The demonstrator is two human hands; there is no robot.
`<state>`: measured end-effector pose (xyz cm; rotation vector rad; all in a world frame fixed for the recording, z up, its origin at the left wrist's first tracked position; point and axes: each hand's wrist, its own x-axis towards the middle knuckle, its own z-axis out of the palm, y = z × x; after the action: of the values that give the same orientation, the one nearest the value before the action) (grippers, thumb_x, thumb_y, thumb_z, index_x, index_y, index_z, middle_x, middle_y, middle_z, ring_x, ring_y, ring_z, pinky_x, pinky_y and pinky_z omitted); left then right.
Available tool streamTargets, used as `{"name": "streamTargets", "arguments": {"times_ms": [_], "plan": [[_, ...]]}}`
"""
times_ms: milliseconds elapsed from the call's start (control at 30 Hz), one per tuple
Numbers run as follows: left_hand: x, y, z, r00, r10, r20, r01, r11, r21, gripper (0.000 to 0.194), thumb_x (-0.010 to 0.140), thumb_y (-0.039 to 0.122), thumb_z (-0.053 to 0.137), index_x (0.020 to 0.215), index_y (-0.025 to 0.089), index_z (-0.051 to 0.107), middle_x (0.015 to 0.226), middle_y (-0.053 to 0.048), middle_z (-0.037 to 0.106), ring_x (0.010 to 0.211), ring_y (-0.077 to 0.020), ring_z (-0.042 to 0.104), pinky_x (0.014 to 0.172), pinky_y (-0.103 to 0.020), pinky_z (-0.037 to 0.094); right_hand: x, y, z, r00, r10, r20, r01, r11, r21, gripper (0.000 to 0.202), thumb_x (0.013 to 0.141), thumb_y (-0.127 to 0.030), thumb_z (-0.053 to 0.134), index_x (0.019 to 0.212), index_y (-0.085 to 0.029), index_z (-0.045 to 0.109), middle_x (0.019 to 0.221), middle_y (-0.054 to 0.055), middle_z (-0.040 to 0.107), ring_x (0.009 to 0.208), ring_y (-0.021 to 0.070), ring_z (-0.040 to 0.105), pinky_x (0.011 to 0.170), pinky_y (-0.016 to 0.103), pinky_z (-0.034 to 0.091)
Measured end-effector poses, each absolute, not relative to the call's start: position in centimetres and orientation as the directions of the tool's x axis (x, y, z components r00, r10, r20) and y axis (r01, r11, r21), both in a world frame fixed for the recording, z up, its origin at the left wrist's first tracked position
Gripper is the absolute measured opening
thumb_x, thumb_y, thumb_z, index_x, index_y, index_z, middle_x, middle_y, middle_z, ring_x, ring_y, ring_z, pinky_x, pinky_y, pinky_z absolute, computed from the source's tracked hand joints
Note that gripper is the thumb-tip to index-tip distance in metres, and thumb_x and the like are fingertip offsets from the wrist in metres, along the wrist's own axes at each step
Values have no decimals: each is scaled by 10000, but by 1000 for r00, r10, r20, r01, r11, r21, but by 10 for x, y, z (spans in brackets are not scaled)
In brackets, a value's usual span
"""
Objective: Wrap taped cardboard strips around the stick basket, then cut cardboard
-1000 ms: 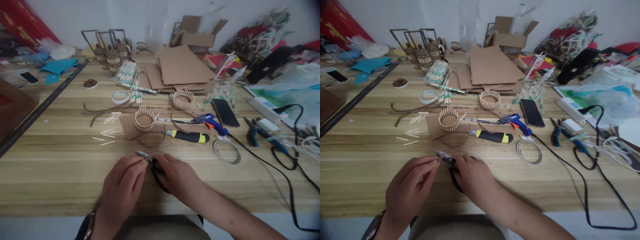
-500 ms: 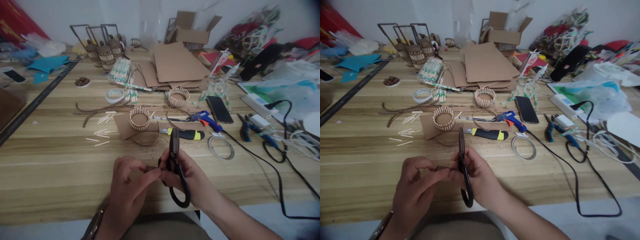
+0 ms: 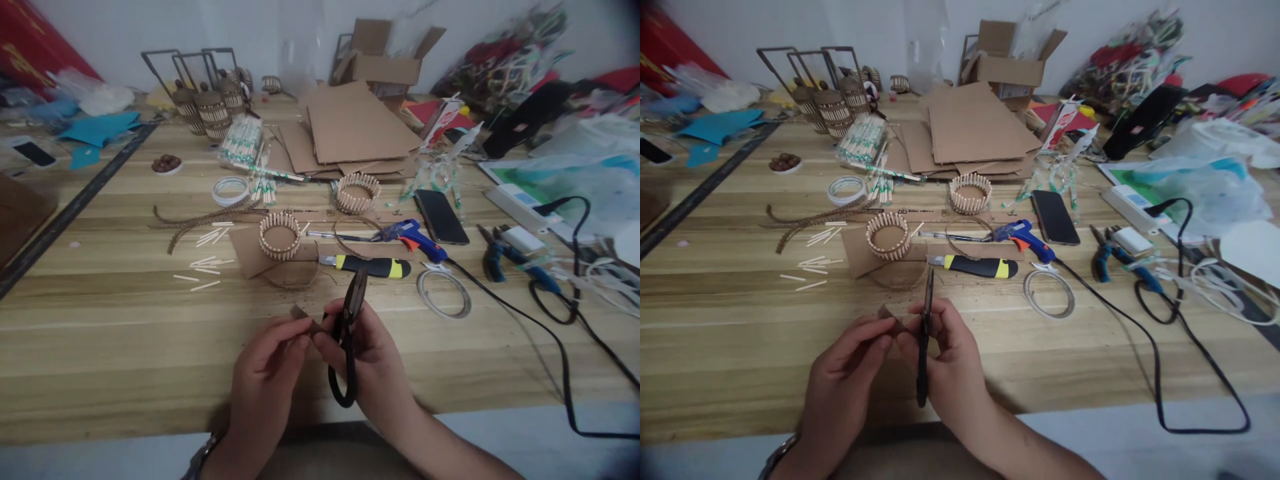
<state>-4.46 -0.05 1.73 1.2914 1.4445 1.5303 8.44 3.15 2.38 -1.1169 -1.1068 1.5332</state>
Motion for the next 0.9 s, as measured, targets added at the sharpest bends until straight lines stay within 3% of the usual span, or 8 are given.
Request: {"name": "streamTargets", "arguments": {"times_ms": [300, 533, 700, 900], "plan": [[-50, 4, 17, -399, 913, 86, 21, -84, 996, 190, 777, 118, 737, 898, 254, 791, 859, 22, 735, 732, -104, 710, 640, -143, 581, 111, 25, 32, -368, 912, -181, 208, -109, -972, 392, 762, -454, 763, 999, -251, 526, 712, -50, 493, 621, 128, 462, 581, 256, 410], [-49, 4, 23, -383, 913, 140, 54, -129, 990, 253, 792, 151, 757, 999, 292, 792, 970, 9, 746, 809, -107, 718, 693, -147, 600, 118, 15, 36, -475, 845, -246, 319, -95, -943, 501, 750, -565, 770, 1065, -241, 554, 912, 20, 602, 792, 192, 526, 672, 298, 436], [-48, 5, 28, -400, 899, 177, 119, -141, 983, 305, 796, 149, 740, 1031, 338, 784, 954, 40, 723, 751, -71, 699, 652, -109, 586, 107, 13, 33, -529, 823, -204, 199, -113, -973, 597, 784, -731, 647, 1072, -214, 559, 877, 29, 611, 751, 182, 505, 651, 299, 420], [-49, 2, 28, -401, 884, 238, 218, -160, 963, 289, 818, 188, 735, 1081, 303, 769, 1102, -4, 701, 762, -97, 698, 641, -170, 615, 106, 8, 23, -571, 815, -95, 68, -69, -995, 562, 870, -729, 547, 1123, -228, 536, 910, 22, 590, 755, 160, 492, 671, 281, 421]]}}
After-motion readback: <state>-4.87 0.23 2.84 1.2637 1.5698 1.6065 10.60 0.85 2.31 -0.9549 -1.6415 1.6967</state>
